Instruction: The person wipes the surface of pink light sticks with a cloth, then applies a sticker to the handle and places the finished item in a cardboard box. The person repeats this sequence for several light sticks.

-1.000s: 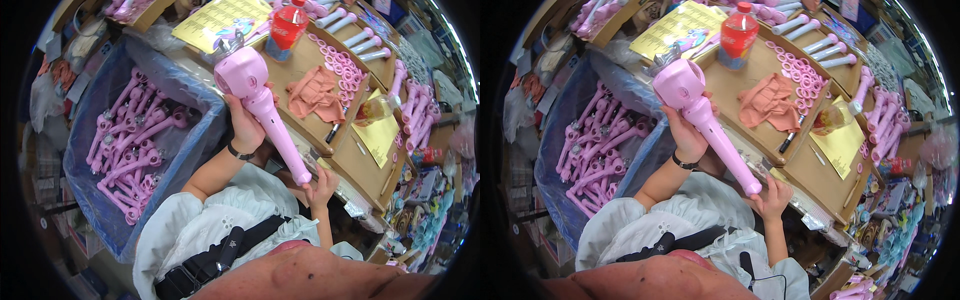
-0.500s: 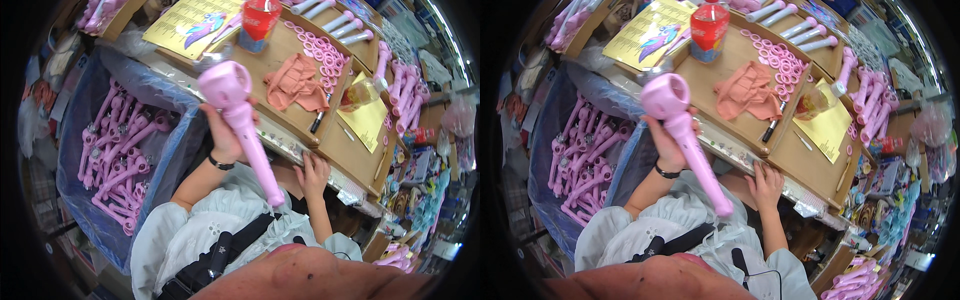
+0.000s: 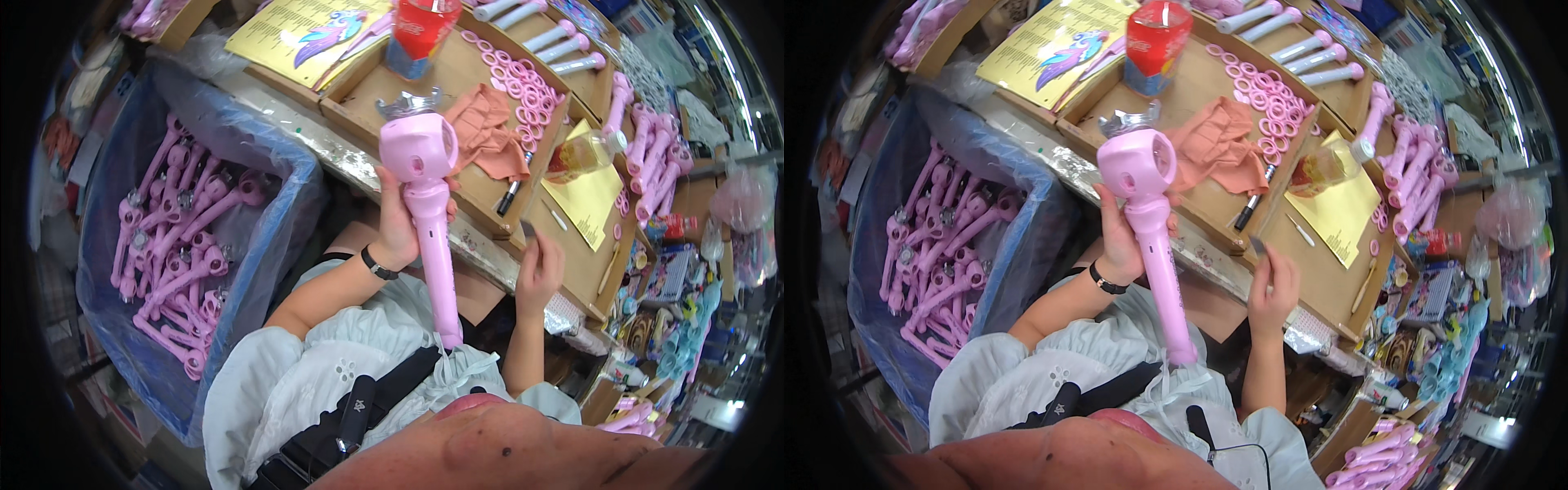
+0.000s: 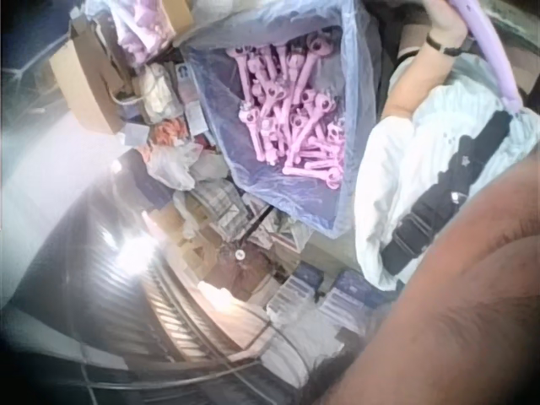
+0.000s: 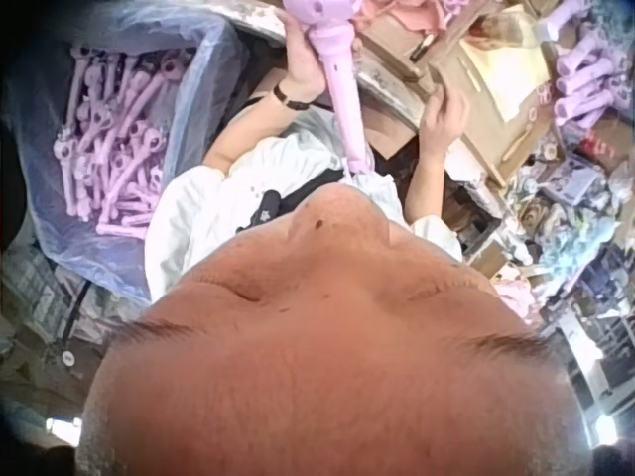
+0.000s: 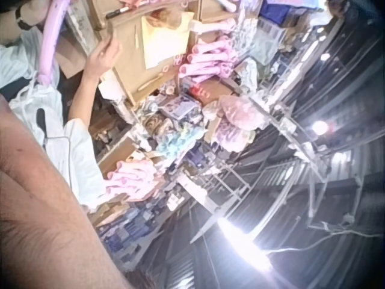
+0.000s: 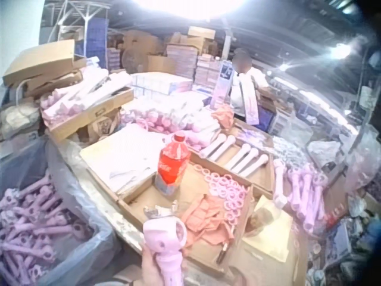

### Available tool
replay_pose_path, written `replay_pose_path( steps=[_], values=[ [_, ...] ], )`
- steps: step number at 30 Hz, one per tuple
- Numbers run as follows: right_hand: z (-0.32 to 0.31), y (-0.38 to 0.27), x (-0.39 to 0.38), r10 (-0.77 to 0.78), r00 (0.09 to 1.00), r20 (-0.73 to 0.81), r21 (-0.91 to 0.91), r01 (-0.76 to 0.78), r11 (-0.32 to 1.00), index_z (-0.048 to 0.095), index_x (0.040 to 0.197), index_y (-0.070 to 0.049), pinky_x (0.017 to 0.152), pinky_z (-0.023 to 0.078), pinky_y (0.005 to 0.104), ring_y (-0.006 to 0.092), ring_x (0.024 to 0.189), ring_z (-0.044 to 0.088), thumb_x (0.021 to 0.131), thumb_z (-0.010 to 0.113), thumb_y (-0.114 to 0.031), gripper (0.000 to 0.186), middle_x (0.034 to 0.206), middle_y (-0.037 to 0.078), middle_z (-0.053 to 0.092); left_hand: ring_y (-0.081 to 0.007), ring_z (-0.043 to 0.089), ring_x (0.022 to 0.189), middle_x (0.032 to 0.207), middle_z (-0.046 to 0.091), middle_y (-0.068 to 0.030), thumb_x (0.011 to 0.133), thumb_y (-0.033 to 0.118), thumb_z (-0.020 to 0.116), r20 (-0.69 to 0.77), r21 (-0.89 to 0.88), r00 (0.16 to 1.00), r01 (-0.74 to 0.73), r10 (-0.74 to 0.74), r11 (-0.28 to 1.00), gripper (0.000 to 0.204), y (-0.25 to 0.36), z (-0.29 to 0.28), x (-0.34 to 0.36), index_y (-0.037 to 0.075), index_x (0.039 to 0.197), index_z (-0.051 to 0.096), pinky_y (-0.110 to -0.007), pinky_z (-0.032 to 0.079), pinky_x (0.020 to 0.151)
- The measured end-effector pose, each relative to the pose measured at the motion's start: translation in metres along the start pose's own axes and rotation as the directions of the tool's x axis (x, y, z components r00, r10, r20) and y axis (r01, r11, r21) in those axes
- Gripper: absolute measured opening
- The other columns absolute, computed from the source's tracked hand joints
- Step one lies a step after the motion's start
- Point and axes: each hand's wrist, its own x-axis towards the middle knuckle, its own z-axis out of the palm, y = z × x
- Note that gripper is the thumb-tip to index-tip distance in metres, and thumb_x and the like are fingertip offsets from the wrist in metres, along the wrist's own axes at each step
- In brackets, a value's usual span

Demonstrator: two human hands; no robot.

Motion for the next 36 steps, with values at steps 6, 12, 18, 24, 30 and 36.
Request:
replay_pose_path(
  steps=[6, 12, 18, 24, 30, 36],
  values=[
    [0.009, 0.017, 0.076, 0.298, 0.921, 0.251, 0.092, -0.329, 0.940, 0.063, 0.098, 0.000, 0.067, 0.047, 0.0283, 0.0188, 0.073, 0.059, 0.082, 0.067, -0.011, 0.020, 0.079, 0.010, 0.062, -0.0170, 0.057, 0.069, 0.093, 0.059, -0.0077, 0.076, 0.083, 0.026, 0.007, 0.004, 1.000, 0.015, -0.015, 1.000, 0.090, -0.001, -0.004, 0.000, 0.005, 0.112, 0.052, -0.030, 0.047, 0.062],
    [-0.024, 0.040, 0.089, 0.499, 0.853, 0.152, -0.366, -0.420, 0.830, 0.064, 0.094, 0.001, 0.067, 0.046, 0.0215, 0.0091, 0.075, 0.058, 0.084, 0.065, -0.011, 0.016, 0.080, 0.003, 0.062, -0.0162, 0.057, 0.070, 0.093, 0.059, -0.0074, 0.075, 0.084, 0.027, -0.001, -0.022, 1.000, 0.025, -0.025, 0.999, 0.090, -0.003, -0.004, 0.001, 0.004, 0.111, 0.052, -0.029, 0.047, 0.062],
    [0.009, -0.012, 0.074, 0.061, 0.998, -0.019, 0.270, -0.053, 0.961, 0.064, 0.090, 0.000, 0.067, 0.046, 0.0255, 0.0186, 0.076, 0.059, 0.081, 0.066, -0.004, 0.010, 0.085, 0.009, 0.061, -0.0164, 0.060, 0.069, 0.092, 0.061, -0.0066, 0.076, 0.081, 0.028, 0.062, -0.030, 0.997, 0.039, -0.037, 0.999, 0.088, -0.018, -0.001, -0.002, 0.004, 0.109, 0.054, -0.029, 0.050, 0.064],
    [0.061, -0.080, 0.068, -0.387, 0.918, -0.085, 0.228, 0.396, 0.890, 0.063, 0.086, -0.002, 0.068, 0.044, 0.0285, 0.0182, 0.073, 0.056, 0.073, 0.071, 0.002, 0.016, 0.076, 0.006, 0.060, -0.0159, 0.061, 0.073, 0.094, 0.061, -0.0065, 0.079, 0.079, 0.027, 0.015, -0.020, 0.999, 0.050, -0.050, 0.999, 0.084, -0.016, 0.002, -0.003, 0.006, 0.111, 0.054, -0.029, 0.051, 0.065],
    [0.075, -0.092, 0.069, -0.445, 0.888, -0.113, 0.206, 0.459, 0.864, 0.065, 0.086, -0.007, 0.063, 0.040, 0.0323, 0.0210, 0.064, 0.053, 0.067, 0.073, 0.001, 0.022, 0.071, 0.003, 0.057, -0.0146, 0.059, 0.088, 0.100, 0.060, -0.0024, 0.081, 0.076, 0.028, -0.026, -0.027, 1.000, -0.011, 0.011, 1.000, 0.080, -0.017, 0.005, -0.003, 0.009, 0.115, 0.052, -0.031, 0.049, 0.076],
    [0.074, -0.092, 0.071, -0.505, 0.852, -0.140, 0.153, 0.522, 0.839, 0.064, 0.084, -0.007, 0.063, 0.039, 0.0324, 0.0213, 0.063, 0.051, 0.066, 0.072, 0.001, 0.021, 0.067, 0.004, 0.054, -0.0155, 0.059, 0.091, 0.102, 0.060, -0.0035, 0.082, 0.076, 0.029, -0.129, -0.083, 0.991, -0.035, 0.024, 0.996, 0.079, -0.018, 0.008, 0.000, 0.009, 0.116, 0.052, -0.032, 0.048, 0.077]
  ],
)
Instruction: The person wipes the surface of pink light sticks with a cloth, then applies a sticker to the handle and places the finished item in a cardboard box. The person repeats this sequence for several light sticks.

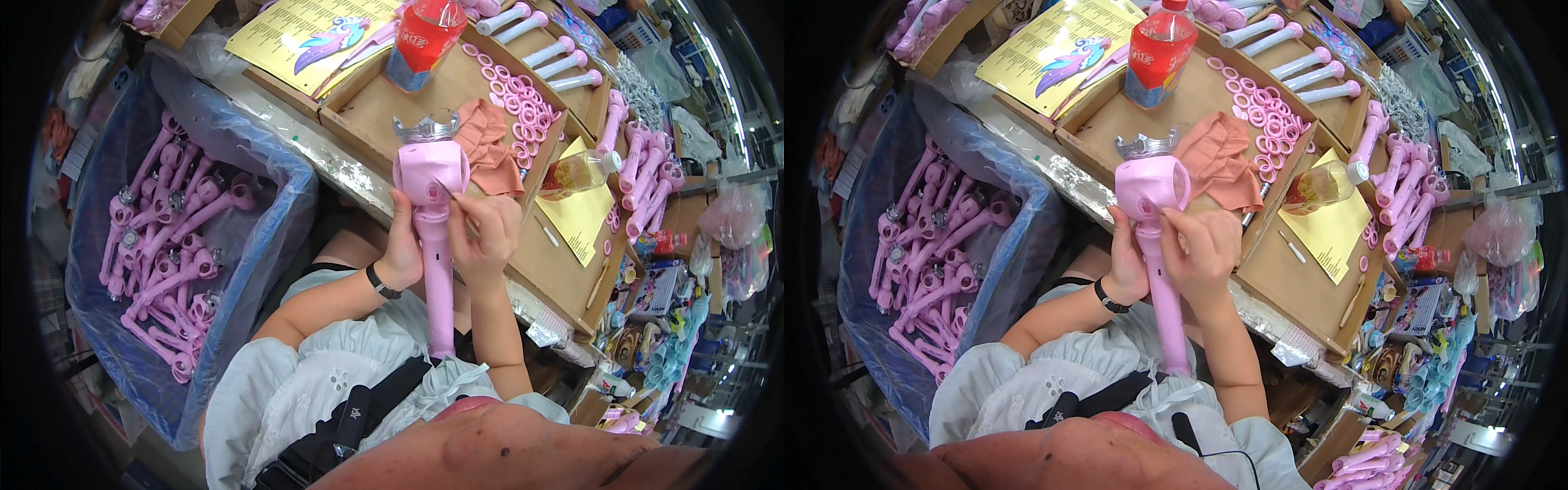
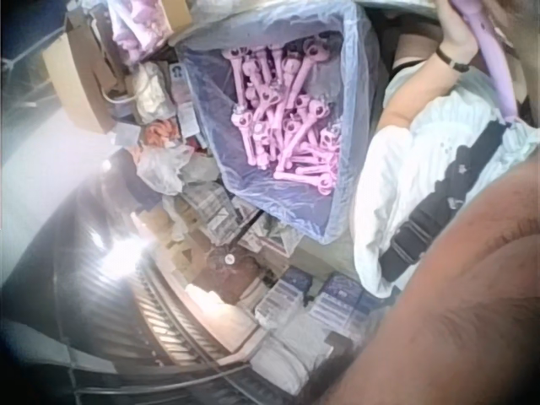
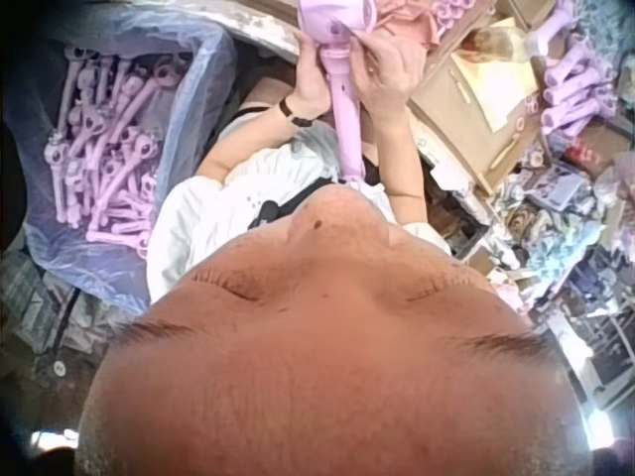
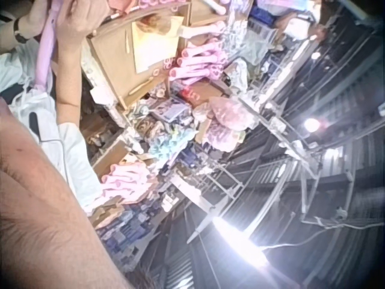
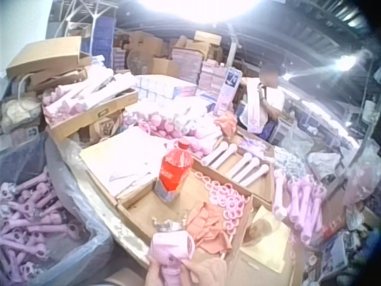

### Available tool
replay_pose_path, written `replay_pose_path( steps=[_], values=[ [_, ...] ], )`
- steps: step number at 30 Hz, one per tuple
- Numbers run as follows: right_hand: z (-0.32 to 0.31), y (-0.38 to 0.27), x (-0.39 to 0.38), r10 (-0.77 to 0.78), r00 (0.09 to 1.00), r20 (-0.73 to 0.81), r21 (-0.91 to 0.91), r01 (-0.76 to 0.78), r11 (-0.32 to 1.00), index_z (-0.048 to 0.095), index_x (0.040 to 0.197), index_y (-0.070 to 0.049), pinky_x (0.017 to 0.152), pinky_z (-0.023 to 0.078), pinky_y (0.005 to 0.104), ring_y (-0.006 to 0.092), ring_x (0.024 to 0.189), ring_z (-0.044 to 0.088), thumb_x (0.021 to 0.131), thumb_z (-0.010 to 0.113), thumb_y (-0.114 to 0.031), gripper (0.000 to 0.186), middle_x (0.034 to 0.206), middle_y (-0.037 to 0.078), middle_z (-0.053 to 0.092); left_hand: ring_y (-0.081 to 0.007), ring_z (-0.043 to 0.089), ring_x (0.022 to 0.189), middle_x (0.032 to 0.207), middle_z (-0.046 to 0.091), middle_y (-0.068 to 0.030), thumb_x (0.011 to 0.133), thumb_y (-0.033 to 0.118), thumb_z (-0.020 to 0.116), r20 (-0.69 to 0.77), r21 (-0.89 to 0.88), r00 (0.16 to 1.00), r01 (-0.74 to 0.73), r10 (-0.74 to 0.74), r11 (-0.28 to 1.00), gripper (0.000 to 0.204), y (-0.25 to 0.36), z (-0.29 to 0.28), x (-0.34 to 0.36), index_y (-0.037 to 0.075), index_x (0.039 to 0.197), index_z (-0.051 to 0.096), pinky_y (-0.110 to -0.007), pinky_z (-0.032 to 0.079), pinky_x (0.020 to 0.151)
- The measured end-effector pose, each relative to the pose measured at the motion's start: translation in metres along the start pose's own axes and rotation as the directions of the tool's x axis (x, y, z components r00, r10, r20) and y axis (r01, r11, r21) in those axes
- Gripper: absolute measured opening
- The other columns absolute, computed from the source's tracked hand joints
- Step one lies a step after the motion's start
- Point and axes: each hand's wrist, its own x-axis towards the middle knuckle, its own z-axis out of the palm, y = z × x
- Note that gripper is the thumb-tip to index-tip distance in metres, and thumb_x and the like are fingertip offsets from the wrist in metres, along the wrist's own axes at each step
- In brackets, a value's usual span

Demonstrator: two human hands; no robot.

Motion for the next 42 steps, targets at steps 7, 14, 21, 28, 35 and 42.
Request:
replay_pose_path(
  steps=[7, 14, 21, 28, 35, 42],
  values=[
    [0.003, 0.003, 0.001, -0.110, 0.993, 0.044, 0.041, 0.108, 0.993, 0.063, 0.084, -0.006, 0.063, 0.038, 0.0332, 0.0219, 0.063, 0.050, 0.067, 0.072, 0.003, 0.021, 0.068, 0.004, 0.054, -0.0141, 0.059, 0.093, 0.103, 0.060, -0.0026, 0.082, 0.075, 0.030, 0.145, 0.016, 0.989, 0.006, -0.008, 1.000, 0.078, 0.001, -0.011, 0.002, 0.009, 0.117, 0.052, -0.030, 0.049, 0.079],
    [0.003, 0.006, -0.003, -0.101, 0.993, 0.053, 0.023, 0.100, 0.995, 0.063, 0.084, -0.006, 0.061, 0.038, 0.0341, 0.0216, 0.065, 0.050, 0.066, 0.073, 0.001, 0.022, 0.069, 0.004, 0.051, -0.0142, 0.059, 0.086, 0.100, 0.060, -0.0026, 0.081, 0.077, 0.028, 0.077, 0.023, 0.997, 0.014, -0.016, 1.000, 0.081, -0.002, -0.011, 0.001, 0.008, 0.114, 0.053, -0.029, 0.049, 0.071],
    [0.003, 0.010, -0.003, -0.059, 0.998, 0.010, 0.026, 0.059, 0.998, 0.062, 0.084, -0.007, 0.059, 0.037, 0.0338, 0.0220, 0.063, 0.049, 0.065, 0.073, 0.002, 0.024, 0.067, 0.004, 0.050, -0.0150, 0.060, 0.084, 0.099, 0.060, -0.0037, 0.081, 0.077, 0.028, 0.113, -0.014, 0.993, 0.037, -0.035, 0.999, 0.081, 0.001, -0.010, 0.000, 0.007, 0.114, 0.053, -0.030, 0.049, 0.071],
    [0.002, 0.012, -0.001, -0.071, 0.997, 0.016, 0.051, 0.070, 0.996, 0.062, 0.085, -0.007, 0.059, 0.036, 0.0338, 0.0219, 0.061, 0.049, 0.065, 0.072, 0.002, 0.024, 0.069, 0.004, 0.052, -0.0164, 0.060, 0.069, 0.093, 0.061, -0.0064, 0.078, 0.081, 0.024, -0.015, -0.028, 1.000, 0.000, 0.000, 1.000, 0.088, -0.004, -0.006, 0.002, 0.004, 0.108, 0.055, -0.031, 0.050, 0.064],
    [0.003, 0.014, -0.001, -0.123, 0.992, 0.038, 0.082, 0.120, 0.989, 0.062, 0.085, -0.007, 0.063, 0.038, 0.0344, 0.0228, 0.064, 0.050, 0.065, 0.073, 0.002, 0.025, 0.070, 0.004, 0.053, -0.0155, 0.060, 0.069, 0.093, 0.061, -0.0053, 0.077, 0.082, 0.023, 0.103, 0.026, 0.992, 0.067, -0.070, 0.997, 0.089, 0.002, -0.012, 0.000, 0.005, 0.110, 0.054, -0.031, 0.050, 0.063],
    [0.004, 0.012, 0.001, -0.119, 0.991, 0.055, 0.091, 0.114, 0.989, 0.063, 0.085, -0.008, 0.065, 0.039, 0.0332, 0.0223, 0.066, 0.051, 0.065, 0.074, 0.002, 0.024, 0.070, 0.004, 0.054, -0.0162, 0.060, 0.073, 0.092, 0.060, -0.0048, 0.077, 0.081, 0.024, -0.035, -0.082, 0.999, 0.036, -0.039, 0.996, 0.088, 0.000, 0.002, 0.002, 0.005, 0.111, 0.053, -0.030, 0.049, 0.064]
  ],
)
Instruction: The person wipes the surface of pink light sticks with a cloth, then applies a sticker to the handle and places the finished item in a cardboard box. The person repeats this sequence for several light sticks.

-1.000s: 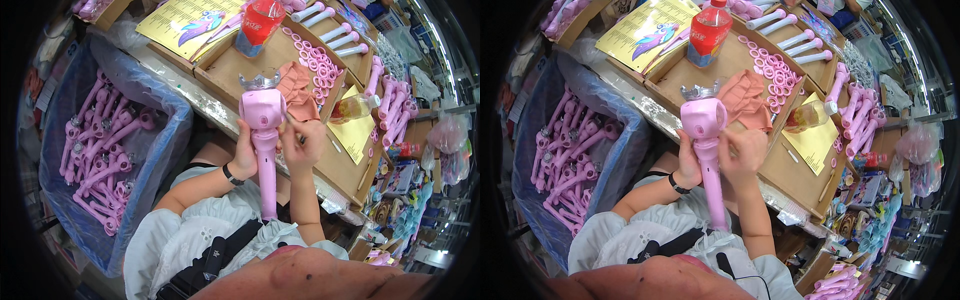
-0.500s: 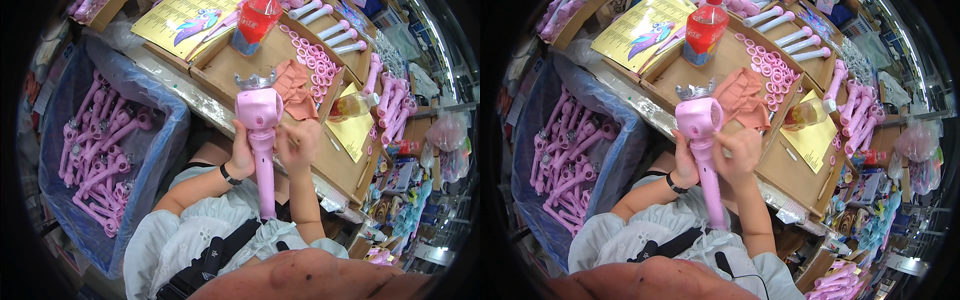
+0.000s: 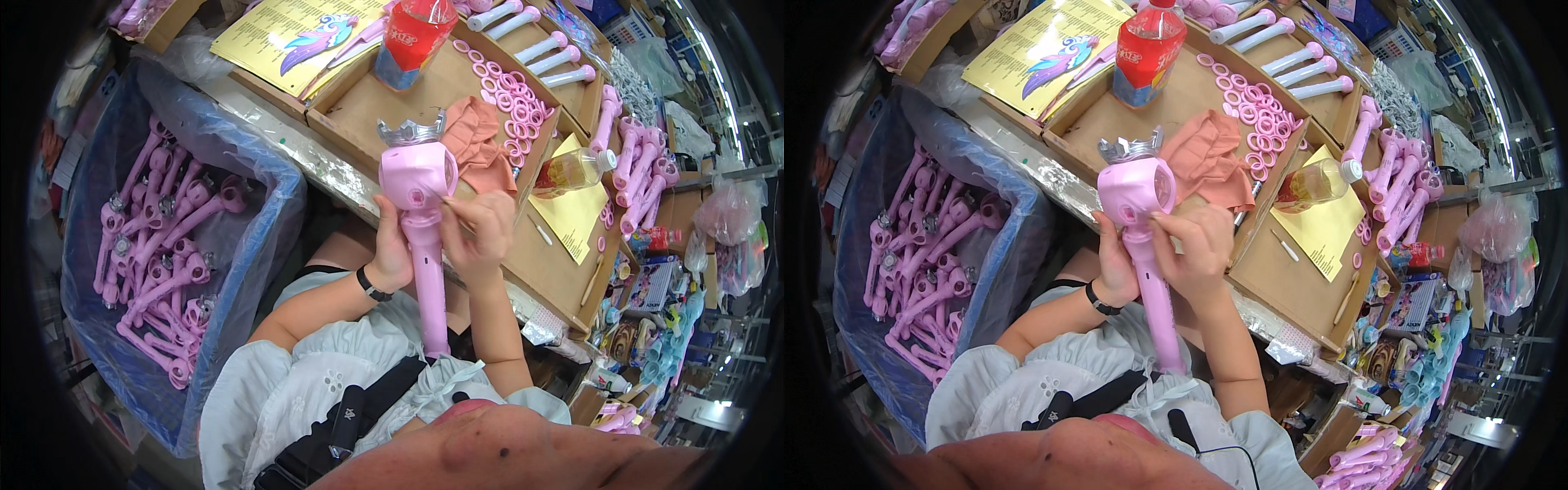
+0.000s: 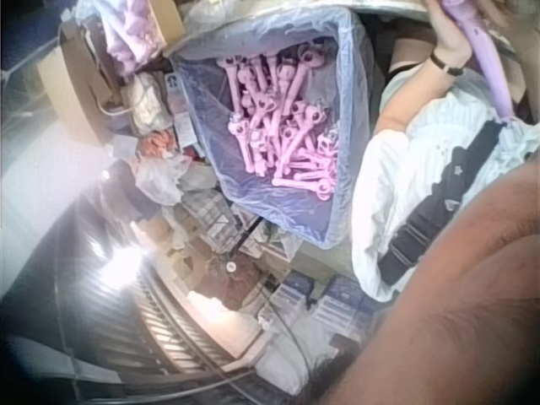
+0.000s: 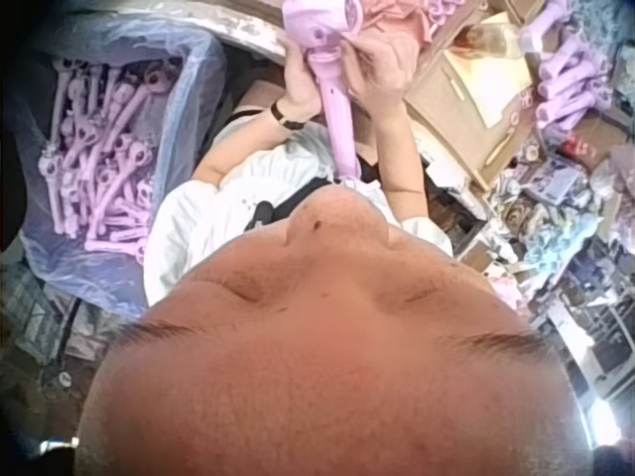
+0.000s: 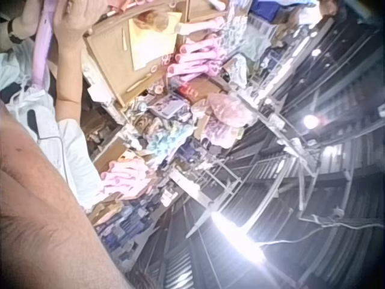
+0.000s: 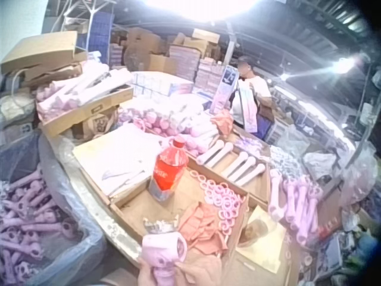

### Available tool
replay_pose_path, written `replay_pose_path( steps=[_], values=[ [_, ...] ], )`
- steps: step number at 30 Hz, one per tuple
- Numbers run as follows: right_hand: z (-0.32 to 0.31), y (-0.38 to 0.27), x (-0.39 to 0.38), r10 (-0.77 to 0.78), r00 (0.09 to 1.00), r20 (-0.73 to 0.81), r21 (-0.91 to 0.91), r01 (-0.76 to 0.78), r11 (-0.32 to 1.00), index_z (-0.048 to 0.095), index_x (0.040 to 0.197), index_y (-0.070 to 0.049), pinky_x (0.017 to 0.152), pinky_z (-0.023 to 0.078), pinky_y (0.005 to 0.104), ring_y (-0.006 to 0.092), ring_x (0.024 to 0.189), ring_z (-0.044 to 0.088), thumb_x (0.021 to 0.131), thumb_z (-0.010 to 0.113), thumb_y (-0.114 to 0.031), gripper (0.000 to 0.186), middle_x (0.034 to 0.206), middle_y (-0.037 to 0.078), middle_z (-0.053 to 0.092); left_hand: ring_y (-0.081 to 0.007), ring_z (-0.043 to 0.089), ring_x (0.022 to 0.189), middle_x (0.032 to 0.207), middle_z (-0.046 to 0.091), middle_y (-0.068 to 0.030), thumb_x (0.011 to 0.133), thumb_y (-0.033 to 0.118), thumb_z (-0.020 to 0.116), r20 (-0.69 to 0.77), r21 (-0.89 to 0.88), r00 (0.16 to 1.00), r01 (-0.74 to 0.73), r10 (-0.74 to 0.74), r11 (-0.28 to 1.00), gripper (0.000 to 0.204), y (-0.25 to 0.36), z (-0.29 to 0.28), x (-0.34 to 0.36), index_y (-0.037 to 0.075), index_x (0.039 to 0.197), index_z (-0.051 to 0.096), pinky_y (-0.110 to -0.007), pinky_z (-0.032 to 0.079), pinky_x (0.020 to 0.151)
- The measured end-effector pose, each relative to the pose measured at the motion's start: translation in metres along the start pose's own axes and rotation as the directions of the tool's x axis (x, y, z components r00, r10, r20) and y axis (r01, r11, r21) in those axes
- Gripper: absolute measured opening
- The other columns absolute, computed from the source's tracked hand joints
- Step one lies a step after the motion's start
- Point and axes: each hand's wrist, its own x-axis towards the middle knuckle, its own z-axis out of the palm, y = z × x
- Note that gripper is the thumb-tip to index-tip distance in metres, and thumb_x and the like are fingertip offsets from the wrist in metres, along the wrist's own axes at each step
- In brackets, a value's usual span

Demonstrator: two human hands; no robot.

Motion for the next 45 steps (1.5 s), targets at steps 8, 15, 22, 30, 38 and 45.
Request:
replay_pose_path(
  steps=[8, 15, 22, 30, 38, 45],
  values=[
    [0.000, -0.001, 0.003, 0.008, 0.999, 0.042, -0.020, -0.007, 1.000, 0.062, 0.083, -0.007, 0.062, 0.038, 0.0328, 0.0219, 0.064, 0.050, 0.066, 0.074, 0.001, 0.022, 0.068, 0.004, 0.052, -0.0170, 0.060, 0.067, 0.092, 0.060, -0.0058, 0.078, 0.081, 0.024, 0.010, 0.031, 1.000, -0.002, 0.002, 1.000, 0.087, 0.000, -0.008, 0.001, 0.005, 0.109, 0.054, -0.031, 0.049, 0.062],
    [-0.002, -0.001, 0.004, 0.069, 0.997, -0.016, -0.025, -0.069, 0.997, 0.062, 0.084, -0.007, 0.064, 0.038, 0.0340, 0.0220, 0.064, 0.051, 0.065, 0.073, 0.001, 0.023, 0.070, 0.004, 0.054, -0.0168, 0.060, 0.067, 0.093, 0.060, -0.0062, 0.079, 0.080, 0.023, -0.024, 0.051, 0.999, -0.034, 0.035, 0.998, 0.087, 0.003, -0.001, -0.001, 0.005, 0.112, 0.052, -0.031, 0.050, 0.062],
    [-0.002, 0.000, 0.009, 0.076, 0.997, -0.012, -0.042, -0.076, 0.996, 0.062, 0.081, -0.007, 0.066, 0.039, 0.0352, 0.0236, 0.066, 0.052, 0.066, 0.072, 0.002, 0.021, 0.071, 0.005, 0.054, -0.0161, 0.059, 0.068, 0.092, 0.060, -0.0073, 0.079, 0.080, 0.021, -0.110, -0.014, 0.990, -0.090, 0.087, 0.996, 0.088, 0.000, 0.006, 0.000, 0.004, 0.113, 0.051, -0.030, 0.051, 0.062],
    [-0.039, 0.004, -0.027, 0.357, 0.916, -0.184, -0.066, -0.374, 0.925, 0.063, 0.081, -0.006, 0.070, 0.040, 0.0363, 0.0247, 0.074, 0.052, 0.068, 0.071, 0.004, 0.019, 0.077, 0.008, 0.055, -0.0166, 0.059, 0.068, 0.091, 0.060, -0.0080, 0.079, 0.080, 0.021, 0.235, 0.101, 0.972, 0.006, -0.030, 0.995, 0.089, 0.004, -0.016, 0.002, 0.004, 0.111, 0.052, -0.030, 0.050, 0.062],
    [-0.085, -0.014, -0.120, 0.252, 0.966, 0.066, -0.561, -0.172, 0.810, 0.067, 0.078, -0.016, 0.088, 0.040, 0.0402, 0.0285, 0.104, 0.047, 0.066, 0.077, -0.008, 0.017, 0.107, 0.004, 0.055, -0.0174, 0.059, 0.068, 0.091, 0.059, -0.0090, 0.078, 0.081, 0.020, 0.255, 0.089, 0.967, 0.001, -0.024, 0.996, 0.089, 0.001, -0.017, 0.001, 0.004, 0.111, 0.051, -0.031, 0.049, 0.061],
    [-0.084, -0.001, -0.158, 0.314, 0.939, 0.140, -0.732, -0.115, 0.671, 0.071, 0.081, -0.023, 0.101, 0.027, 0.0453, 0.0291, 0.121, 0.039, 0.074, 0.072, -0.026, 0.007, 0.125, 0.005, 0.054, -0.0198, 0.057, 0.064, 0.090, 0.059, -0.0098, 0.074, 0.085, 0.021, 0.242, 0.121, 0.970, -0.028, -0.002, 0.992, 0.092, 0.003, -0.012, -0.004, 0.007, 0.112, 0.051, -0.031, 0.046, 0.055]
  ],
)
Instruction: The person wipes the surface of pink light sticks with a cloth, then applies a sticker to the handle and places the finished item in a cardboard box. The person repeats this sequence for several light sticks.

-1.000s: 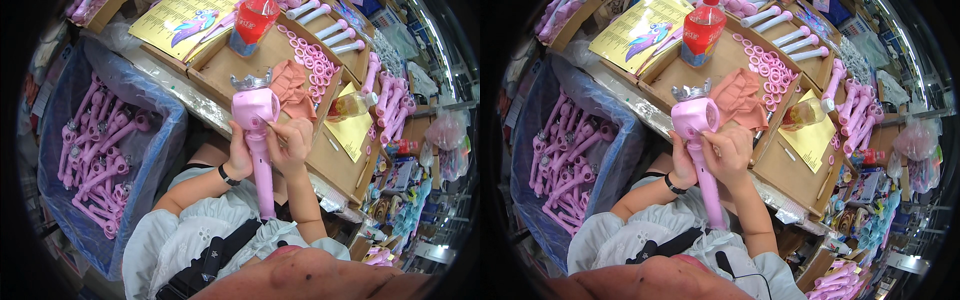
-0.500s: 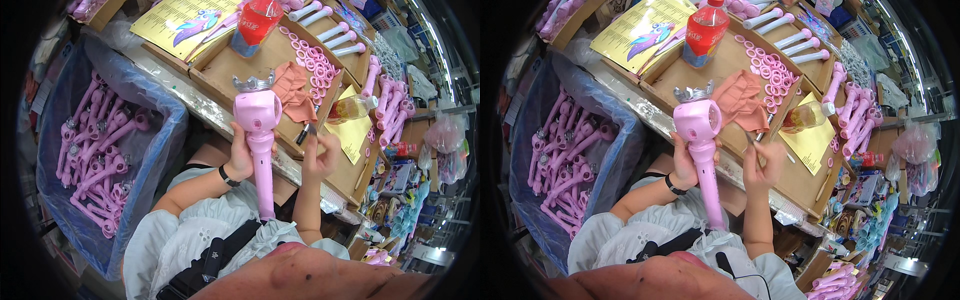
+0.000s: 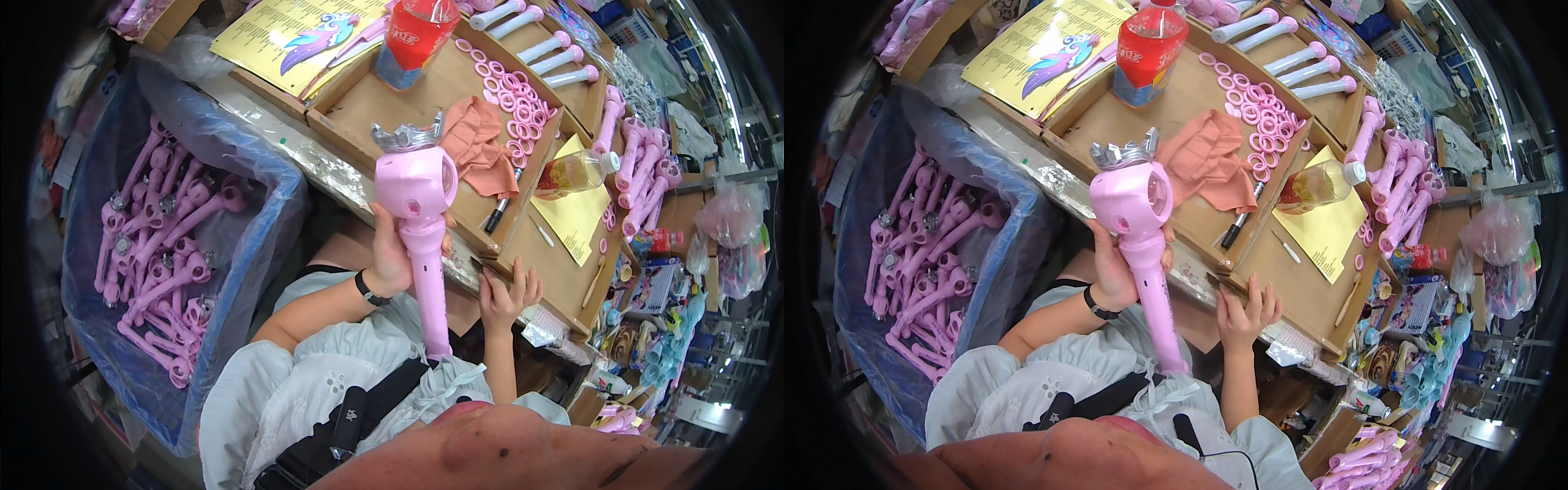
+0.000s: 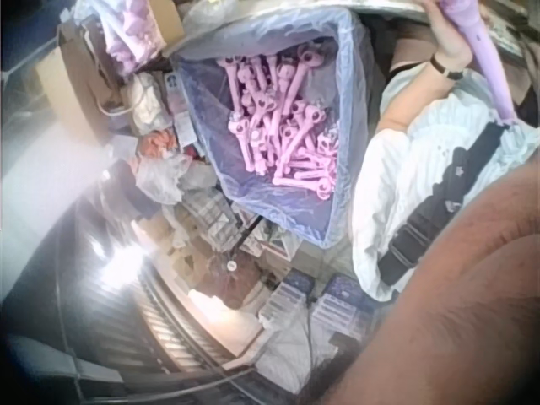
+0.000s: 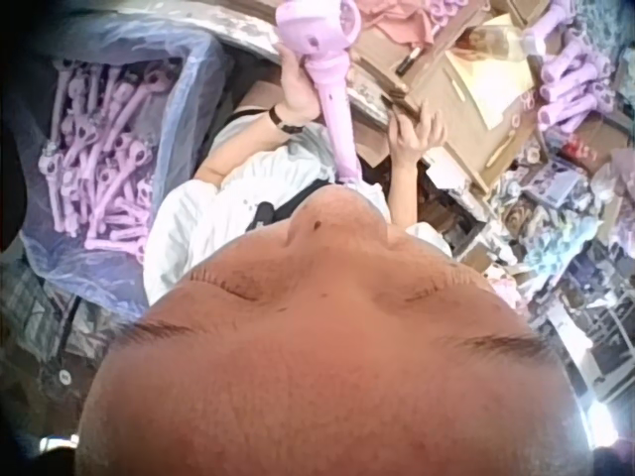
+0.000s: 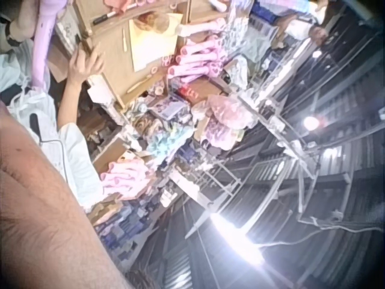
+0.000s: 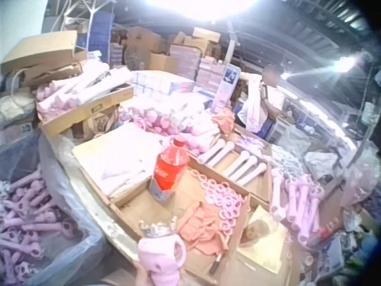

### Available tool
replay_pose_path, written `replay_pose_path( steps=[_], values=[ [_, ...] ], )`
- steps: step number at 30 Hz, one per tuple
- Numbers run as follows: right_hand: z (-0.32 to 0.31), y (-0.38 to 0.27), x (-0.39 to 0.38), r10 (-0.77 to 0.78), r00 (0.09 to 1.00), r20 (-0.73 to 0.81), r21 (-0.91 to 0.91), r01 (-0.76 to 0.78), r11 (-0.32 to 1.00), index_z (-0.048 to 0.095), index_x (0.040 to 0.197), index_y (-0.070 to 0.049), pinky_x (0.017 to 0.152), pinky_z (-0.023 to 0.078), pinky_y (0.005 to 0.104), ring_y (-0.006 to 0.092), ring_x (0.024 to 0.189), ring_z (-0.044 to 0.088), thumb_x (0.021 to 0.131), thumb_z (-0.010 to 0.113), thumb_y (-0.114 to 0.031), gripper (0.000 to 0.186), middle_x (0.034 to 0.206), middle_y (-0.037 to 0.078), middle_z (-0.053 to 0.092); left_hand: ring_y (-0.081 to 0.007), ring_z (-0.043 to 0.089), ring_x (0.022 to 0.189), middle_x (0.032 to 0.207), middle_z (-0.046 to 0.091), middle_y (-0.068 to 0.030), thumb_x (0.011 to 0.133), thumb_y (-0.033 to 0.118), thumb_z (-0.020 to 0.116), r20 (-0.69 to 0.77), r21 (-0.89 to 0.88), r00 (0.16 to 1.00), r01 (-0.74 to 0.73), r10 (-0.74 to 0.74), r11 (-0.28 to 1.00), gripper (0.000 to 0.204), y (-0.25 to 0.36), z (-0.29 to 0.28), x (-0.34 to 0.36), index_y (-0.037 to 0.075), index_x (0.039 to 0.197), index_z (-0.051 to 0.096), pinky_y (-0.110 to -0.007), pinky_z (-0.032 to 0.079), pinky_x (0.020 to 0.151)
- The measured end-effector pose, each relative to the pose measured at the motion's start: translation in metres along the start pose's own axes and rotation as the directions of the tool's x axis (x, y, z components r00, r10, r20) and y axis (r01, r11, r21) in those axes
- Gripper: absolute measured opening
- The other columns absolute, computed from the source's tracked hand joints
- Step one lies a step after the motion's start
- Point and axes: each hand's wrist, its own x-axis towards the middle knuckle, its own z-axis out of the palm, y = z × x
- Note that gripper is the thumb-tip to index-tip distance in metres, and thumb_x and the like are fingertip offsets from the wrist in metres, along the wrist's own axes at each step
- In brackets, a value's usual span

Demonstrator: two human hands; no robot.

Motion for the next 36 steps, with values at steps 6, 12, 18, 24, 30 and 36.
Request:
replay_pose_path(
  steps=[6, 12, 18, 24, 30, 36],
  values=[
    [-0.018, -0.014, 0.022, 0.056, 0.998, -0.004, 0.172, -0.055, 0.984, 0.072, 0.088, -0.019, 0.105, 0.022, 0.0477, 0.0317, 0.124, 0.038, 0.087, 0.057, -0.039, 0.026, 0.129, 0.010, 0.051, -0.0187, 0.057, 0.062, 0.090, 0.057, -0.0104, 0.074, 0.085, 0.021, 0.067, 0.002, 0.998, 0.005, -0.006, 1.000, 0.092, -0.001, 0.004, -0.003, 0.006, 0.111, 0.049, -0.031, 0.047, 0.055],
    [-0.032, -0.069, 0.127, -0.022, 0.983, -0.185, 0.677, 0.144, 0.722, 0.062, 0.115, -0.012, 0.106, 0.019, 0.0497, 0.0347, 0.124, 0.040, 0.092, 0.046, -0.047, 0.045, 0.133, 0.017, 0.046, -0.0182, 0.060, 0.070, 0.094, 0.058, -0.0100, 0.072, 0.086, 0.020, 0.040, 0.049, 0.999, 0.014, -0.016, 0.999, 0.096, 0.003, 0.026, -0.011, 0.005, 0.114, 0.049, -0.031, 0.049, 0.061],
    [-0.015, -0.093, 0.216, -0.291, 0.951, 0.107, 0.757, 0.112, 0.644, 0.048, 0.129, -0.003, 0.109, 0.013, 0.0482, 0.0360, 0.130, 0.032, 0.095, 0.040, -0.037, 0.048, 0.139, 0.022, 0.037, -0.0212, 0.059, 0.065, 0.091, 0.059, -0.0117, 0.074, 0.085, 0.021, 0.054, 0.058, 0.997, -0.059, 0.056, 0.997, 0.095, 0.013, 0.034, -0.018, 0.006, 0.119, 0.046, -0.032, 0.049, 0.057],
    [-0.009, -0.083, 0.155, 0.228, 0.960, 0.163, 0.913, -0.235, 0.335, 0.053, 0.118, 0.001, 0.103, 0.029, 0.0419, 0.0336, 0.121, 0.042, 0.093, 0.046, -0.019, 0.033, 0.125, 0.018, 0.049, -0.0204, 0.057, 0.063, 0.089, 0.058, -0.0113, 0.072, 0.086, 0.021, 0.084, -0.024, 0.994, -0.073, 0.074, 0.997, 0.096, 0.017, 0.008, -0.018, 0.004, 0.115, 0.047, -0.032, 0.048, 0.055],
    [-0.029, -0.090, 0.134, -0.016, 1.000, -0.001, 0.744, 0.012, 0.668, 0.055, 0.122, 0.000, 0.102, 0.031, 0.0432, 0.0358, 0.120, 0.043, 0.091, 0.052, -0.024, 0.039, 0.128, 0.016, 0.049, -0.0200, 0.060, 0.075, 0.096, 0.058, -0.0101, 0.076, 0.083, 0.023, -0.033, -0.108, 0.998, -0.057, 0.054, 0.993, 0.092, 0.012, 0.022, -0.014, 0.006, 0.120, 0.047, -0.031, 0.049, 0.062],
    [-0.042, -0.102, 0.140, -0.208, 0.972, -0.111, 0.837, 0.204, 0.508, 0.061, 0.120, -0.009, 0.106, 0.024, 0.0484, 0.0400, 0.131, 0.027, 0.092, 0.048, -0.047, 0.049, 0.140, 0.018, 0.038, -0.0185, 0.057, 0.102, 0.118, 0.055, -0.0082, 0.079, 0.080, 0.025, 0.329, -0.147, 0.921, -0.167, 0.208, 0.975, 0.090, 0.025, 0.021, -0.017, 0.009, 0.133, 0.040, -0.033, 0.047, 0.086]
  ],
)
